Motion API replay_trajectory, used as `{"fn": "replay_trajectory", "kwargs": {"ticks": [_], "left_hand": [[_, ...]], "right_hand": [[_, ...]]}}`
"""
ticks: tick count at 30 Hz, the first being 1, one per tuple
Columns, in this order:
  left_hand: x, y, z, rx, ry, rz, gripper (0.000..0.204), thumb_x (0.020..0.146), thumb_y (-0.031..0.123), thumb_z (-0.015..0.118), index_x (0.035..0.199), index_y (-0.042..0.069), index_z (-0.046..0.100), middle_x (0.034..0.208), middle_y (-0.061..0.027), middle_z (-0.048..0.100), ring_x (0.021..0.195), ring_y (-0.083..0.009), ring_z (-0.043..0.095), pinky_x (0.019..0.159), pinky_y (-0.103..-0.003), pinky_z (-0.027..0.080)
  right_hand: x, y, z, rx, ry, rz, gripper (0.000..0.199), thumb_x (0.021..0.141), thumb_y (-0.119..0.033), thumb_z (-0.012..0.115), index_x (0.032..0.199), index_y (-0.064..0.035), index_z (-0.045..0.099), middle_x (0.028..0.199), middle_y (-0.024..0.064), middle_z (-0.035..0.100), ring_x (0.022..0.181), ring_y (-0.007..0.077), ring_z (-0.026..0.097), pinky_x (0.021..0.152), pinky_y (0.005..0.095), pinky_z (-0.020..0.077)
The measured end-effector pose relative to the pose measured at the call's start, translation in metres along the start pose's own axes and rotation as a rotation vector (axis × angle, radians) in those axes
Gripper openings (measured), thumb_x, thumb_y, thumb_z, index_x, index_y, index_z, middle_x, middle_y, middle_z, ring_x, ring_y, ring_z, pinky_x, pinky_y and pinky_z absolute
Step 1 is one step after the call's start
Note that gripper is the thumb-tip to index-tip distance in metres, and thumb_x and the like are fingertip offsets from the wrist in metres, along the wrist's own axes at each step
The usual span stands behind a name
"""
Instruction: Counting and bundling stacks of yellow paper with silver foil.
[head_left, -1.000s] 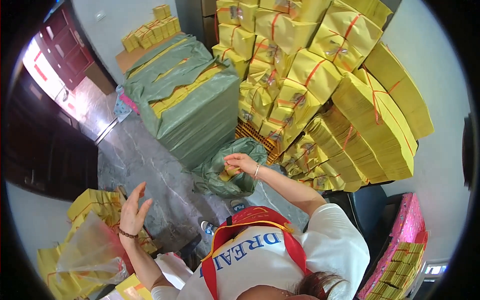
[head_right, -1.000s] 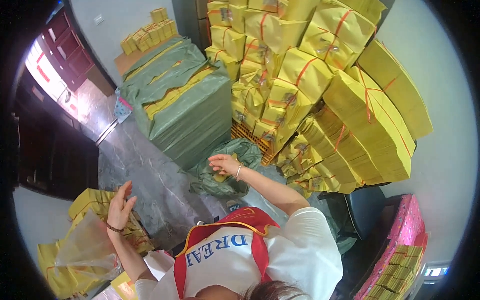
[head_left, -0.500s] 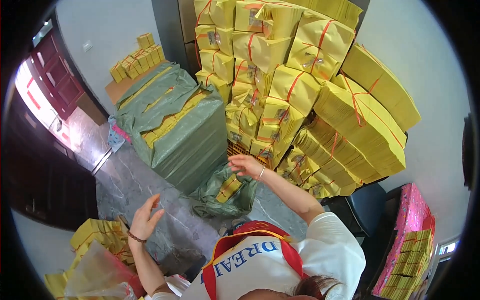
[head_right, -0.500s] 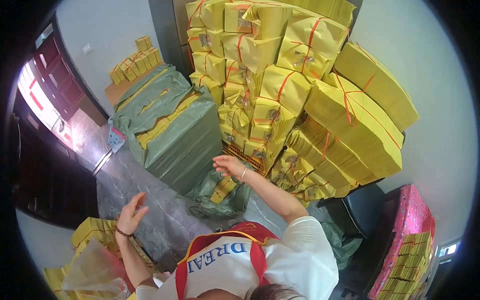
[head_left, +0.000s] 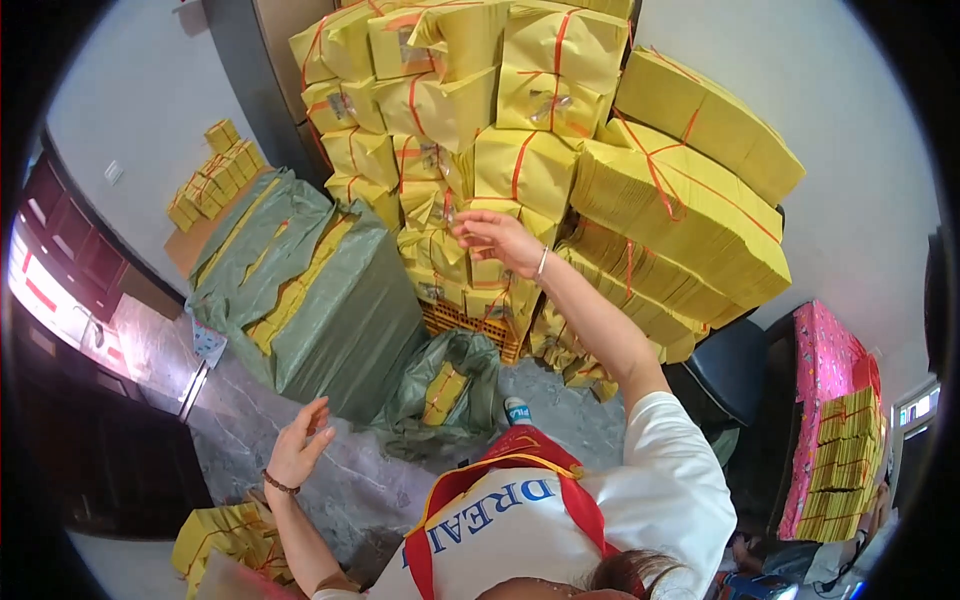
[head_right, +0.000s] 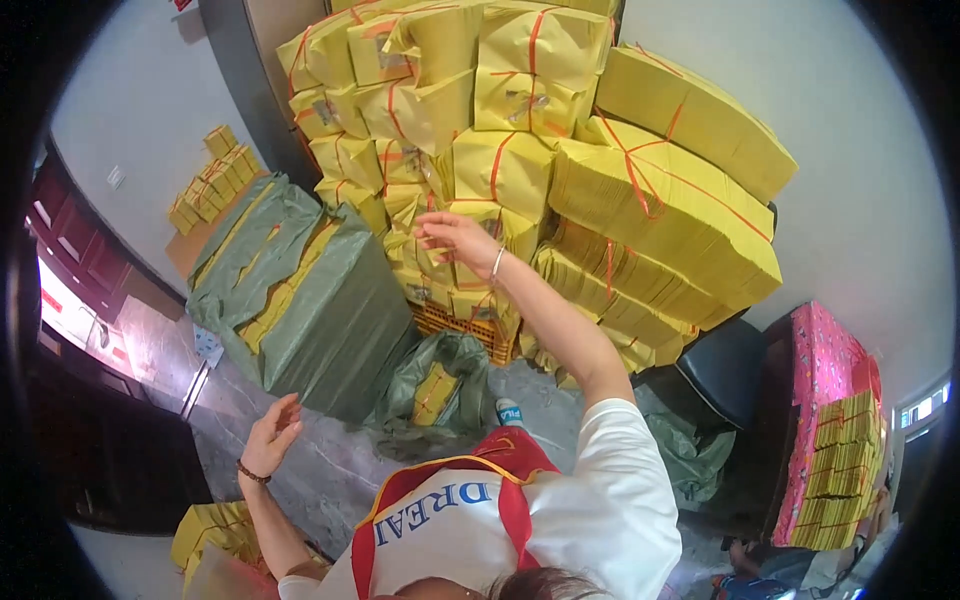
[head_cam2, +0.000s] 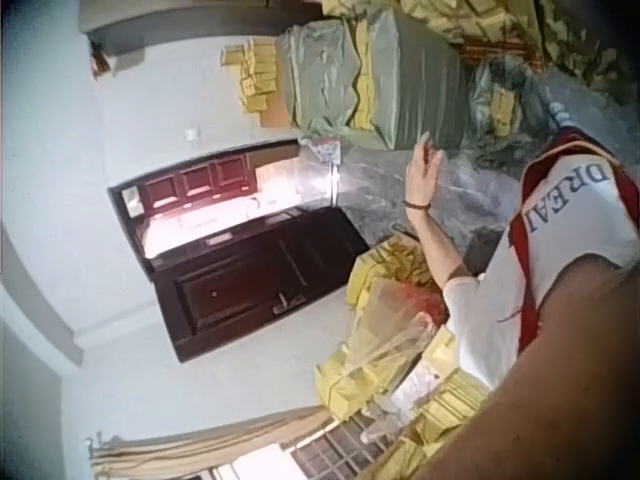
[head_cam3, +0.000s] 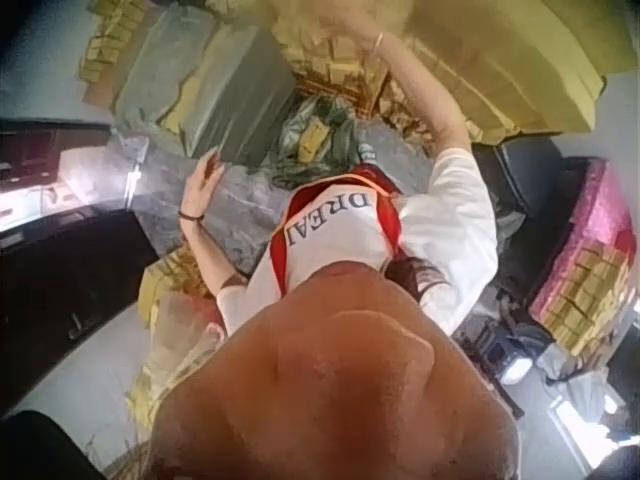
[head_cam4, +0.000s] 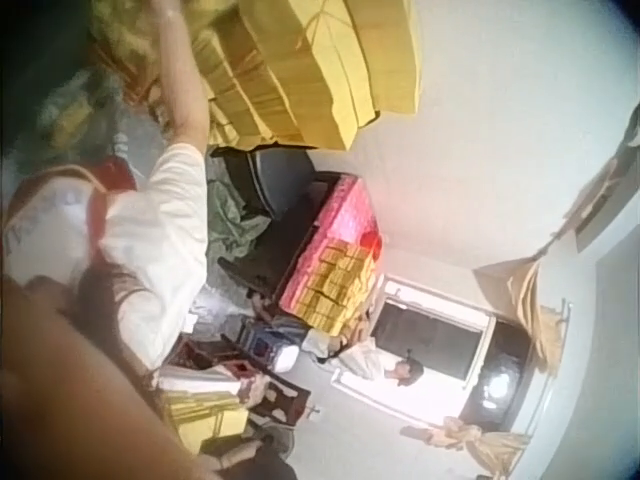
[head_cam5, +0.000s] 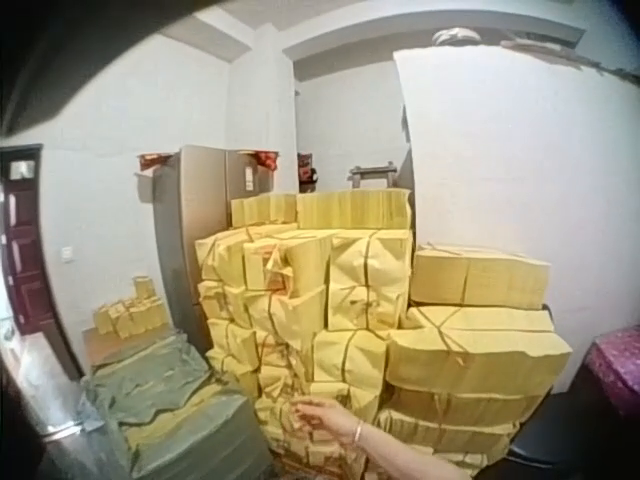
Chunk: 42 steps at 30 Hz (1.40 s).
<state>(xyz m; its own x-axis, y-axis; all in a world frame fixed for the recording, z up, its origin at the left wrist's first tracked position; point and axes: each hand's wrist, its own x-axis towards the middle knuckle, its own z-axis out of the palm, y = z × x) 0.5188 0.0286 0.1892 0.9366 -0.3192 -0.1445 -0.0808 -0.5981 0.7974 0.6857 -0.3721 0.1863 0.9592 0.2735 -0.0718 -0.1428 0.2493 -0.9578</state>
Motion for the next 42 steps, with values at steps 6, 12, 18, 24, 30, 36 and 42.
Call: {"fn": "replay_trajectory", "kwargs": {"ticks": [6, 12, 18, 24, 30, 36, 42], "left_hand": [[0.079, 0.047, 0.035, -0.016, -0.089, 0.041, 0.047, 0.084, 0.024, 0.059, 0.125, 0.006, 0.043, 0.111, -0.016, 0.057, 0.103, -0.0248, 0.055, 0.087, -0.034, 0.043], [0.148, 0.07, 0.067, 0.034, -0.107, 0.13, 0.046, 0.084, 0.024, 0.059, 0.123, 0.005, 0.044, 0.108, -0.0164, 0.058, 0.101, -0.0253, 0.056, 0.085, -0.034, 0.044], [0.172, 0.068, 0.078, 0.006, -0.153, 0.094, 0.046, 0.084, 0.021, 0.058, 0.125, 0.005, 0.042, 0.112, -0.0148, 0.057, 0.099, -0.0211, 0.056, 0.085, -0.031, 0.043], [0.189, 0.057, 0.071, -0.034, -0.197, 0.095, 0.046, 0.084, 0.023, 0.059, 0.123, 0.005, 0.044, 0.109, -0.0165, 0.057, 0.099, -0.024, 0.056, 0.083, -0.033, 0.045], [0.198, 0.053, 0.074, -0.028, -0.287, 0.153, 0.046, 0.084, 0.022, 0.059, 0.123, 0.005, 0.044, 0.109, -0.0168, 0.058, 0.097, -0.0242, 0.057, 0.082, -0.033, 0.045], [0.201, 0.054, 0.088, -0.02, -0.366, 0.133, 0.046, 0.083, 0.023, 0.059, 0.123, 0.005, 0.045, 0.108, -0.0174, 0.058, 0.096, -0.0253, 0.057, 0.082, -0.033, 0.045], [0.22, 0.053, 0.106, -0.004, -0.389, 0.097, 0.045, 0.083, 0.019, 0.06, 0.123, 0.007, 0.045, 0.106, -0.0167, 0.059, 0.093, -0.0235, 0.059, 0.08, -0.032, 0.046]], "right_hand": [[0.029, -0.1, -0.068, -0.174, 0.071, -0.204, 0.03, 0.089, -0.023, 0.053, 0.116, -0.0088, 0.052, 0.106, 0.003, 0.06, 0.091, 0.0119, 0.057, 0.074, 0.0273, 0.0468], [0.069, -0.187, -0.127, -0.204, 0.071, -0.355, 0.033, 0.087, -0.026, 0.055, 0.115, -0.0082, 0.052, 0.102, 0.0017, 0.06, 0.087, 0.0093, 0.057, 0.072, 0.0257, 0.0449], [0.083, -0.218, -0.138, -0.259, 0.093, -0.414, 0.032, 0.09, -0.023, 0.051, 0.118, -0.008, 0.05, 0.107, 0.0017, 0.059, 0.092, 0.0086, 0.057, 0.073, 0.0254, 0.046], [0.059, -0.21, -0.148, -0.337, 0.145, -0.404, 0.032, 0.089, -0.026, 0.052, 0.116, -0.0079, 0.052, 0.107, 0.0011, 0.058, 0.091, 0.0077, 0.056, 0.073, 0.0226, 0.0445], [0.031, -0.198, -0.183, -0.274, 0.29, -0.347, 0.031, 0.089, -0.025, 0.052, 0.116, -0.0108, 0.052, 0.108, -0.0008, 0.058, 0.093, 0.0073, 0.056, 0.075, 0.0249, 0.0446], [0.011, -0.174, -0.208, -0.221, 0.432, -0.318, 0.031, 0.086, -0.028, 0.057, 0.113, -0.0123, 0.055, 0.106, -0.0013, 0.058, 0.091, 0.0082, 0.056, 0.073, 0.0255, 0.0428], [0.021, -0.171, -0.268, -0.4, 0.554, -0.212, 0.032, 0.085, -0.03, 0.057, 0.111, -0.0113, 0.055, 0.105, -0.0011, 0.058, 0.093, 0.0098, 0.055, 0.075, 0.0293, 0.0425]]}}
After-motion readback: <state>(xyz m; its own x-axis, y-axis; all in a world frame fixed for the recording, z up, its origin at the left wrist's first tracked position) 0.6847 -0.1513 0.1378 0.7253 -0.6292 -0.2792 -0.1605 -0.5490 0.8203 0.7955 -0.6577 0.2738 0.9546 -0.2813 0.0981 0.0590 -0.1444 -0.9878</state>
